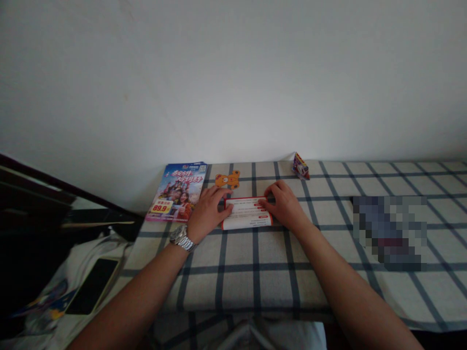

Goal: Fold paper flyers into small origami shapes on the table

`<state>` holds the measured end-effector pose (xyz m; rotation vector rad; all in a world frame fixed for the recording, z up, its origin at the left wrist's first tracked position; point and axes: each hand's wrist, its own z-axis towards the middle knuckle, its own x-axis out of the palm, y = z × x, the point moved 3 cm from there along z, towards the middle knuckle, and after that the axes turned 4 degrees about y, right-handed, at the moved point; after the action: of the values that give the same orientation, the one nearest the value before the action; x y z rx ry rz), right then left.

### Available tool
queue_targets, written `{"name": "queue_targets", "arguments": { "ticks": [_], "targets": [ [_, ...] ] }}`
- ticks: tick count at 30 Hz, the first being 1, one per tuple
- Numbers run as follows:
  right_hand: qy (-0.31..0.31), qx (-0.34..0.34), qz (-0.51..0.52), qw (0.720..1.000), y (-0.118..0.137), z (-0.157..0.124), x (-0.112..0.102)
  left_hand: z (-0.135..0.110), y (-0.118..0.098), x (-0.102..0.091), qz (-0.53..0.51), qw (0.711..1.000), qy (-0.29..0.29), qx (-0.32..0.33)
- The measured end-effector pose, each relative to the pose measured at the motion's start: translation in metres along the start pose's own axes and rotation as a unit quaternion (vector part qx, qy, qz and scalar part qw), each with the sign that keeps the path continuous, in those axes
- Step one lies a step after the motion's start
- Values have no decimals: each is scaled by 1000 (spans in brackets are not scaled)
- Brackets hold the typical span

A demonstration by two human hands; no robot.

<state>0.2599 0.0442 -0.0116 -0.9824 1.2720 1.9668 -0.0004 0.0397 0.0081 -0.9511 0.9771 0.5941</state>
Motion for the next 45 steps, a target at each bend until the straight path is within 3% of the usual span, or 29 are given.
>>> {"name": "queue_targets", "arguments": {
  "ticks": [45],
  "targets": [
    [3,2,2,1000,4,0,-3,1,1,0,-12,1000,6,5]
  ]
}}
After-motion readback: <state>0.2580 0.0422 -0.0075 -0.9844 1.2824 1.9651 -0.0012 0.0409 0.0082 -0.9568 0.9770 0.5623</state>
